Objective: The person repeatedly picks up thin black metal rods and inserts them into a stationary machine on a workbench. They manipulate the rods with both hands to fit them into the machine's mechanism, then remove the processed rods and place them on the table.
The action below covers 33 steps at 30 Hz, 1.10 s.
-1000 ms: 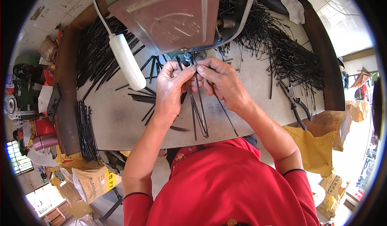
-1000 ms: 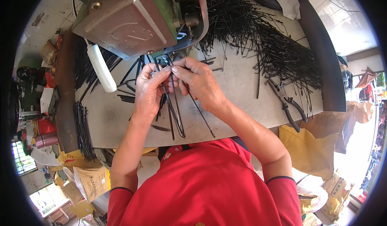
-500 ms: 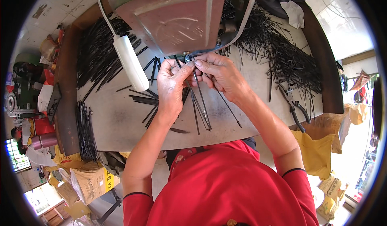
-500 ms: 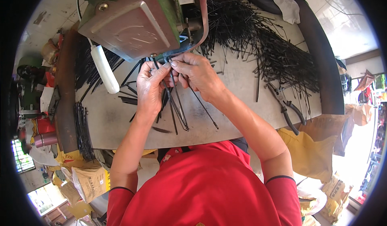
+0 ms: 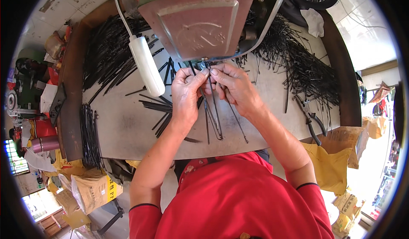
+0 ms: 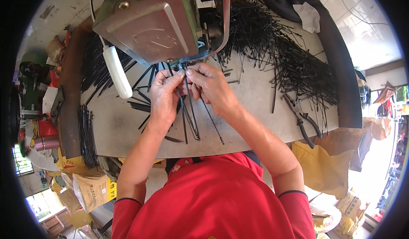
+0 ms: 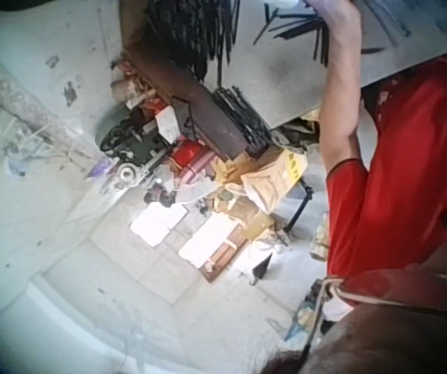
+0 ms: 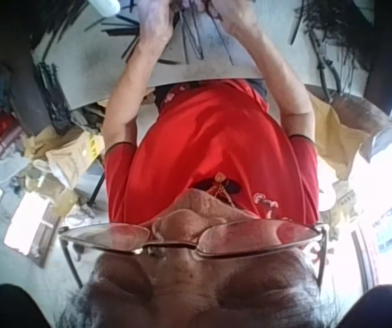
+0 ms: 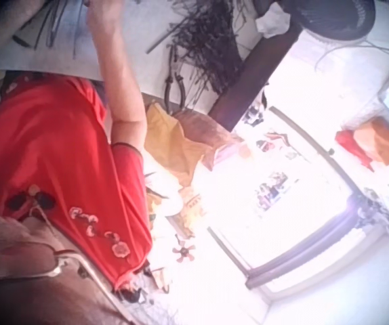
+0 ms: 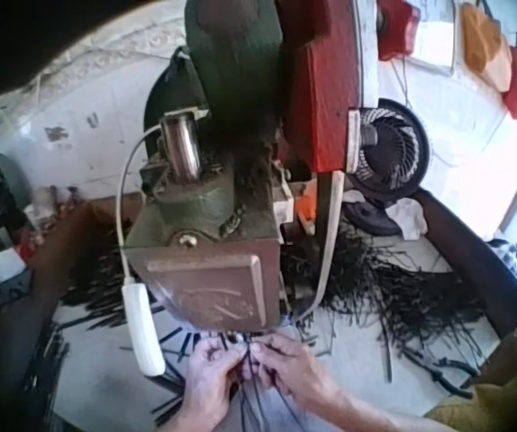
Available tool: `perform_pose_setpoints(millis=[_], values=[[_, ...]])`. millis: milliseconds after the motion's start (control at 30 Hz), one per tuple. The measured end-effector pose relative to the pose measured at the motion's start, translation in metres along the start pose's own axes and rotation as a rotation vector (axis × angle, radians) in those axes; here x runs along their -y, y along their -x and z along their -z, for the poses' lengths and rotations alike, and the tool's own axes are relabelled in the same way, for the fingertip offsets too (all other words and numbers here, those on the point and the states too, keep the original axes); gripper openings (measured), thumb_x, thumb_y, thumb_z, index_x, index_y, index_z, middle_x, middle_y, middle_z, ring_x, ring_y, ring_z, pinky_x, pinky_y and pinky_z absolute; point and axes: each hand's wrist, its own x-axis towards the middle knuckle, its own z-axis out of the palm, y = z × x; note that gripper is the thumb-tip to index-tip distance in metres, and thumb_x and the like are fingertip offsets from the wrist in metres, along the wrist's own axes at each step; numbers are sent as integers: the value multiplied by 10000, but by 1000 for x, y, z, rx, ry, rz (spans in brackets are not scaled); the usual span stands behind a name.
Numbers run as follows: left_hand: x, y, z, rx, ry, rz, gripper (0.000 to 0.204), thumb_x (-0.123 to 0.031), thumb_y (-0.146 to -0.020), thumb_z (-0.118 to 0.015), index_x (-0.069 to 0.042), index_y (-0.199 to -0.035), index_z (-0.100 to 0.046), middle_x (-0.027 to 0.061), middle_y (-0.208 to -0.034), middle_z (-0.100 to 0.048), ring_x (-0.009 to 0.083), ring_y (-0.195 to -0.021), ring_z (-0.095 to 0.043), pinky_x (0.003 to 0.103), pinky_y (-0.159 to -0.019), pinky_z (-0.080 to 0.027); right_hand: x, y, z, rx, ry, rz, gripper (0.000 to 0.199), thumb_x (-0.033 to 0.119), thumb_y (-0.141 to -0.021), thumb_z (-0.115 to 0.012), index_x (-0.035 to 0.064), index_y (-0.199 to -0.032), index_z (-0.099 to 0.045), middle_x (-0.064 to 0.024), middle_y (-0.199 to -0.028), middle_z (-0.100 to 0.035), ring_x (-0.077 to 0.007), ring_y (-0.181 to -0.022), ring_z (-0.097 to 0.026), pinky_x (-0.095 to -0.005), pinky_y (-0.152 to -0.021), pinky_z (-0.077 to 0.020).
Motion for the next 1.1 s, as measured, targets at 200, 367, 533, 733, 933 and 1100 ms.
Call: perform_pose_setpoints(millis=[200, 367, 533, 733, 933, 1100], values=[[-2, 12, 0, -68, -47, 49, 220, -171, -845, -687, -59, -911, -510, 21, -722, -598, 92, -609, -562, 197, -523, -406, -9, 4, -3, -11, -31, 2, 263, 220, -956, -507, -26, -1025, -565, -47, -620, -552, -46, -415, -406, -187, -342, -261], [-1, 15, 2, -35, -114, 59, 232, -190, -842, -693, -63, -903, -509, 25, -720, -601, 84, -599, -554, 186, -506, -369, -5, 6, -3, -22, -28, -4, 277, 212, -949, -522, -38, -1064, -559, -46, -607, -542, -47, -401, -386, -194, -340, -264], [-2, 15, -2, -38, -86, 36, 224, -167, -838, -694, -61, -892, -504, 23, -704, -592, 85, -574, -545, 180, -490, -350, -1, 10, -3, -18, 23, 10, 274, 201, -947, -523, -41, -1069, -557, -46, -604, -537, -46, -411, -393, -196, -342, -263], [-11, 9, 1, 4, -118, 63, 208, -129, -836, -684, -71, -857, -485, 31, -692, -591, 95, -544, -554, 213, -475, -437, -2, 10, -6, -41, 13, 3, 239, 190, -958, -496, -16, -1056, -567, -42, -580, -518, -51, -388, -364, -202, -346, -258], [-17, 5, 3, 13, -118, 116, 226, -109, -826, -688, -87, -813, -463, 38, -669, -587, 108, -531, -570, 232, -477, -469, -2, 11, -8, -53, 7, -14, 236, 200, -960, -483, -4, -1035, -575, -28, -544, -497, -53, -381, -339, -211, -347, -240], [-19, 7, -1, 7, -117, 87, 232, -107, -825, -688, -80, -835, -458, 48, -690, -593, 111, -546, -571, 235, -488, -461, 3, 12, -7, -31, 34, 2, 227, 203, -951, -498, 10, -1033, -584, -17, -561, -500, -45, -406, -368, -195, -359, -250]])
